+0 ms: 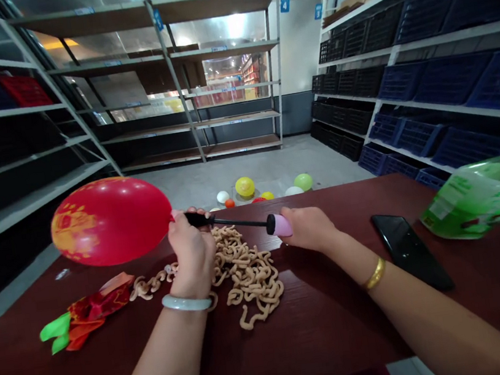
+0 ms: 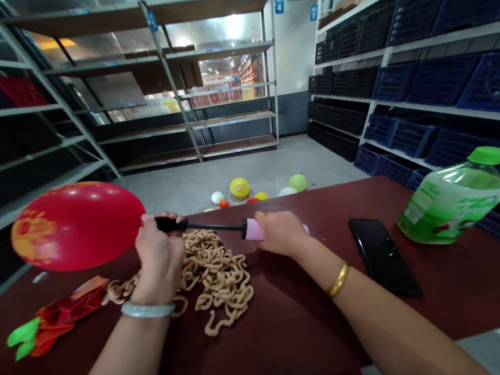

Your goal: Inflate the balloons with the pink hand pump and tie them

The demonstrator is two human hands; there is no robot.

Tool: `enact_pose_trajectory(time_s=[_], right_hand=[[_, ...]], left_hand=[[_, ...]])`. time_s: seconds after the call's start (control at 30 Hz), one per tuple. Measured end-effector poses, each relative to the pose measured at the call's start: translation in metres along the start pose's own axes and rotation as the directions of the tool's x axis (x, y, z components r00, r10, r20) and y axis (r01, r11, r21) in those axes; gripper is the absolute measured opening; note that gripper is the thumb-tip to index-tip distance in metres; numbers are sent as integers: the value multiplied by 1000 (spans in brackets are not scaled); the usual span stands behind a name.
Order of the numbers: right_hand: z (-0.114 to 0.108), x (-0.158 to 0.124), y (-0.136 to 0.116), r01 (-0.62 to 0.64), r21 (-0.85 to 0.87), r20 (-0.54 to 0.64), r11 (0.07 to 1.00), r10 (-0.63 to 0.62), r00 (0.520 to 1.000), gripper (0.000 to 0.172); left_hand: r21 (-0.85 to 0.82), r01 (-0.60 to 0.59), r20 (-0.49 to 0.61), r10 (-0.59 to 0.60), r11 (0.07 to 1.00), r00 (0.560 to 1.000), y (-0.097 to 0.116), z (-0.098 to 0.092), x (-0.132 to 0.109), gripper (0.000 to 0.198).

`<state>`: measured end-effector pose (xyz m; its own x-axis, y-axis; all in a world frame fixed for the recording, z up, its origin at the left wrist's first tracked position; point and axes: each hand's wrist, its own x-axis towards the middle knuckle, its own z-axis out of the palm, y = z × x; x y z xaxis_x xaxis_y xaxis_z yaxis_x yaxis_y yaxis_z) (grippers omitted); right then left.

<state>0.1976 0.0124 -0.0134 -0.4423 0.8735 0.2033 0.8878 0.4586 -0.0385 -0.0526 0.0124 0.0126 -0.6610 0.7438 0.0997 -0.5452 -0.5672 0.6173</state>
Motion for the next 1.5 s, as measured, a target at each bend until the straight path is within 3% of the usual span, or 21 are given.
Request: enact_pose_trajectory(time_s=[0.23,0.37,0.5,0.77,0.87,0.97,1.13,1.23,1.33,1.5], right_hand=[[1,-6,-18,25,43,-24,999,-24,999,30],[0,-9,-30,14,81,-34,997,-11,999,30],[-1,-8,-29,-1,84,-27,996,4,1000,32],[-1,3,-1,-21,48,52,999,19,998,35],[-3,4,3,-25,24,69,999,23,997,36],[-3,1,-2,-10,29,63,1000,8,998,35],[-1,-7,-21,22,89,9,996,-23,1000,33],[-2,-9,-28,13,90,19,996,-15,1000,32],[-3,-8,-27,13,81,21,997,-14,1000,34],[1,-1,-11,-17,46,60,999,14,998,36]], left_hand=[[-31,96,148,-90,995,985,-44,13,-69,24],[-30,163,172,-155,986,973,-52,18,-89,26],[-20,134,155,-129,991,979,-39,18,-73,25],[-6,20,5,-19,1000,1000,5,-1,3,15],[-16,11,2,-11,1000,1000,0,0,0,16],[-40,8,68,-5,999,998,-17,8,-27,22],[-49,133,151,-124,990,981,-44,16,-78,30],[-36,181,173,-172,983,970,-49,17,-90,30],[-25,171,166,-165,985,972,-43,18,-81,26],[-20,141,62,-140,990,988,-17,8,-28,15]])
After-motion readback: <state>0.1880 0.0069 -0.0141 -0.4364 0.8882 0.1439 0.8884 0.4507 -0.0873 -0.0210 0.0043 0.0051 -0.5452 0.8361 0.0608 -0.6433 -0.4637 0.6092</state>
